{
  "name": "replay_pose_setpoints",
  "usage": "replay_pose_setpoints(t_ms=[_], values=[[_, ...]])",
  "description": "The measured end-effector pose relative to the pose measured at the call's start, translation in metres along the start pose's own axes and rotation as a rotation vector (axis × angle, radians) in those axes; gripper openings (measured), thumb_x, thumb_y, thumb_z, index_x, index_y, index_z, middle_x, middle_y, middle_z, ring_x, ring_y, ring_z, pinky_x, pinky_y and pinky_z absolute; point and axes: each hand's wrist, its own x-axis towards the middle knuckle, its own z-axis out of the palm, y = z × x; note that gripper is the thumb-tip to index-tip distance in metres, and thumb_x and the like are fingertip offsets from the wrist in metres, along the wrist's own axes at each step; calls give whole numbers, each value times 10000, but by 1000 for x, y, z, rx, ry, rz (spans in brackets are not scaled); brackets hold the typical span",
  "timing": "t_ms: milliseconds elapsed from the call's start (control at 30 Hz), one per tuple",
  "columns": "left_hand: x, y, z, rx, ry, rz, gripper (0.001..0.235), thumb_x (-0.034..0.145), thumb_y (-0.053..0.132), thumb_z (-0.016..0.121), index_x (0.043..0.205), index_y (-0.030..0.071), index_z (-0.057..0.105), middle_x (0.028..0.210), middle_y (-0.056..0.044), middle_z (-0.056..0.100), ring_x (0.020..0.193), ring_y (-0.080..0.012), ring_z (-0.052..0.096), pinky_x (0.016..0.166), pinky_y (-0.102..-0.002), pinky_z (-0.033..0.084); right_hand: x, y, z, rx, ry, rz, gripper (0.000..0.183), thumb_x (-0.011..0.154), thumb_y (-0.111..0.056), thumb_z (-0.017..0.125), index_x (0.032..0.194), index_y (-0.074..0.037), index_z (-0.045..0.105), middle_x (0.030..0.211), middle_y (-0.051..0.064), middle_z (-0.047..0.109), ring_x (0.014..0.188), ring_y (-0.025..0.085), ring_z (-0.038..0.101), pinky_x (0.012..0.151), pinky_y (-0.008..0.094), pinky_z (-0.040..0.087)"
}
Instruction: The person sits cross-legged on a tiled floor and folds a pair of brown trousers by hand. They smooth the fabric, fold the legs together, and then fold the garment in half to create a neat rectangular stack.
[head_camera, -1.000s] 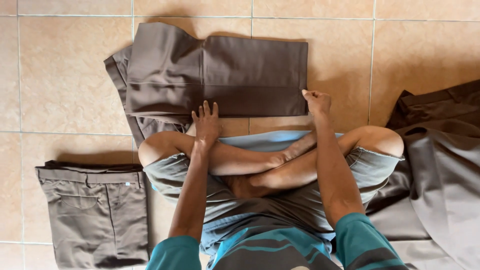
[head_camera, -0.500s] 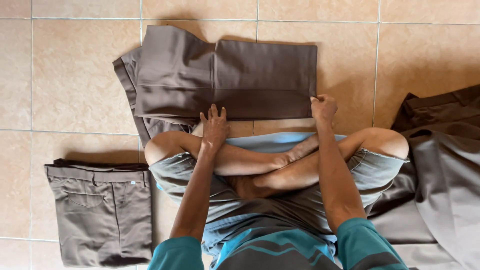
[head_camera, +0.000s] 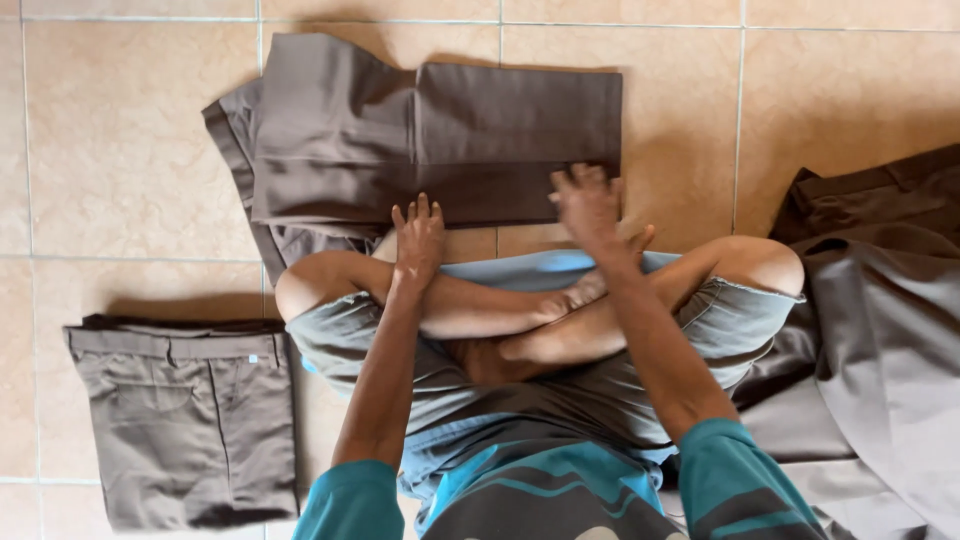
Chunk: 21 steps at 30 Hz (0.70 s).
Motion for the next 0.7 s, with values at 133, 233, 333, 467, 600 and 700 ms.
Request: replay_pose_setpoints(t_ms=[133,233,333,467,600,700], values=[[-5,-7,16,-83,171,77,261,845,174,726,1105,171,746,1254,-137,664,1071,-294,688,1117,-634,331,-16,103,67,56,-161,520,517,1029,-459,650,1317,-34,591,1050,244,700,989,446,727,754,554,589],[-5,-5,29,-121,250,122,94,816,148,700,885,197,740,986,-79,665,871,-262,693,1113,-615,340,-19,139,105,330,-213,732,548,947,-542,714,1285,-115,653,1062,196,723,992,440,727,714,587,578],[0,-4,33,-103,261,108,87,813,135,683,766,190,731,814,-41,647,759,-239,679,1099,-585,353,-13,155,132,431,-160,755,440,858,-537,788,1182,-246,725,976,67,732,893,353,743,650,527,580],[5,-2,34,-72,342,141,107,786,141,686,698,203,683,711,-22,603,673,-220,634,1002,-557,388,-15,177,164,448,-41,590,298,816,-433,861,1009,-214,799,812,69,739,760,331,753,546,428,563],[7,0,38,-84,396,170,111,719,103,721,673,184,661,681,-35,576,638,-238,612,933,-544,402,-9,139,97,494,-32,658,334,851,-360,839,1025,-83,767,922,127,772,897,366,753,679,476,587],[4,-2,14,-53,432,234,172,600,65,777,671,142,641,669,-55,568,636,-249,600,882,-489,423,-9,126,85,515,-107,795,297,811,-424,825,1034,-239,765,939,-18,754,906,260,750,705,450,593]])
